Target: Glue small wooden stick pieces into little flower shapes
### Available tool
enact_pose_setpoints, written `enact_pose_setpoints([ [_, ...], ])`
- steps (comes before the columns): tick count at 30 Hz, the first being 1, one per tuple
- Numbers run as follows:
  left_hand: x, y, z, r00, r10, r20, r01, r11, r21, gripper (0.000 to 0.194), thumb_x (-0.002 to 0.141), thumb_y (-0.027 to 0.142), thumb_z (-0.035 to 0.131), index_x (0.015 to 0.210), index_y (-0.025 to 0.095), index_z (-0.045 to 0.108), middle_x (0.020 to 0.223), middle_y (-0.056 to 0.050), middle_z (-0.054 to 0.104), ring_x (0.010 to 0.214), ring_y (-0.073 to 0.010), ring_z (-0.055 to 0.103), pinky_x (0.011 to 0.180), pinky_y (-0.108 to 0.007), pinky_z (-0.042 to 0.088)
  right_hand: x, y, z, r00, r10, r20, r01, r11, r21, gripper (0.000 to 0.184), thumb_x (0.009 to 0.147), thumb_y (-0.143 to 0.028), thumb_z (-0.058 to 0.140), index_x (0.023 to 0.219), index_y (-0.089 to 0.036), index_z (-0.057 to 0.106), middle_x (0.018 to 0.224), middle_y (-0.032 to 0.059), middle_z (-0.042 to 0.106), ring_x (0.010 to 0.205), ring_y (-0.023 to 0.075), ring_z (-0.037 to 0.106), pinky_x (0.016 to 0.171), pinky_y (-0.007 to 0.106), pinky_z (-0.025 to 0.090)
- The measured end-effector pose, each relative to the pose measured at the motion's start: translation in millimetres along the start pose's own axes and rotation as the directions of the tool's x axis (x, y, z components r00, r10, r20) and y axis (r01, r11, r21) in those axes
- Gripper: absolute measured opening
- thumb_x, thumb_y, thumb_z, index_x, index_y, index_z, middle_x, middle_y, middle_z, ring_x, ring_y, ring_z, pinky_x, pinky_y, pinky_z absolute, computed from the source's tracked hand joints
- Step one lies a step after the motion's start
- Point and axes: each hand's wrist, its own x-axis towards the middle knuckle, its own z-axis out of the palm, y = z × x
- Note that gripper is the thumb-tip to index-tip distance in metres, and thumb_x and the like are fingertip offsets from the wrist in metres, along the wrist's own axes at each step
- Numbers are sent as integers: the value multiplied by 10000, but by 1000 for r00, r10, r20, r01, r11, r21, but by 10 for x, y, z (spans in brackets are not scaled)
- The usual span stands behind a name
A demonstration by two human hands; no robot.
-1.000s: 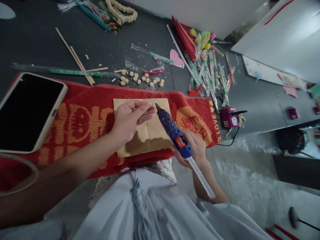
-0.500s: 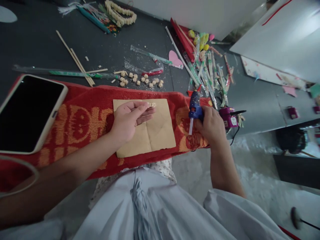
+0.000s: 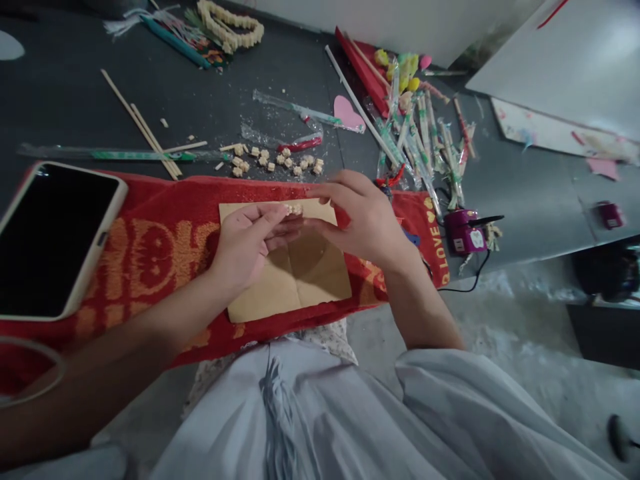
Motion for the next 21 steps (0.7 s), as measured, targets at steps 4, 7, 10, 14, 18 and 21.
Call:
enact_pose_setpoints([
  [4, -7, 14, 6, 1000, -9, -7, 9, 998, 58, 130, 749, 279, 764, 721, 189, 673, 749, -52, 737, 864, -256, 745, 786, -331, 622, 109, 80, 104, 999, -38, -14, 39, 991, 130, 190, 915, -337, 594, 1026, -191, 645, 972, 76, 657, 925, 204, 622, 845, 397, 545],
  [7, -18, 17, 16, 1000, -7, -26, 9, 998, 69, 139, 745, 309, 771, 731, 208, 677, 770, -49, 742, 923, -270, 740, 837, -359, 623, 112, 127, 151, 996, -75, -41, 82, 974, 211, 146, 913, -311, 593, 985, -195, 644, 945, 63, 651, 903, 187, 624, 825, 374, 550],
  [10, -25, 18, 26, 999, -1, -41, 4, 997, 72, 147, 743, 320, 778, 718, 220, 674, 770, -38, 744, 934, -261, 739, 845, -365, 627, 98, 153, 211, 994, -87, -64, 100, 968, 230, 122, 913, -308, 593, 960, -206, 642, 929, 53, 647, 885, 178, 625, 802, 360, 555],
  [14, -27, 21, 30, 998, -11, -65, 16, 996, 84, 153, 754, 296, 783, 703, 209, 668, 756, -34, 738, 932, -259, 742, 848, -380, 628, 81, 163, 259, 994, -83, -75, 97, 974, 207, 124, 924, -309, 572, 964, -212, 640, 943, 52, 639, 903, 180, 627, 799, 368, 557],
  [18, -26, 14, 18, 998, -2, -68, 7, 997, 76, 136, 772, 276, 763, 729, 182, 674, 747, -36, 731, 847, -222, 749, 836, -378, 626, 70, 168, 267, 986, -121, -117, 141, 973, 180, 124, 938, -294, 555, 959, -205, 639, 937, 41, 625, 913, 172, 621, 811, 363, 542],
  [21, -25, 5, 18, 998, 16, -65, -11, 997, 78, 164, 728, 284, 791, 690, 185, 666, 704, -29, 725, 773, -201, 741, 789, -355, 630, 60, 174, 270, 980, -154, -127, 174, 969, 174, 126, 951, -283, 536, 970, -207, 635, 941, 35, 621, 940, 171, 616, 842, 369, 530],
])
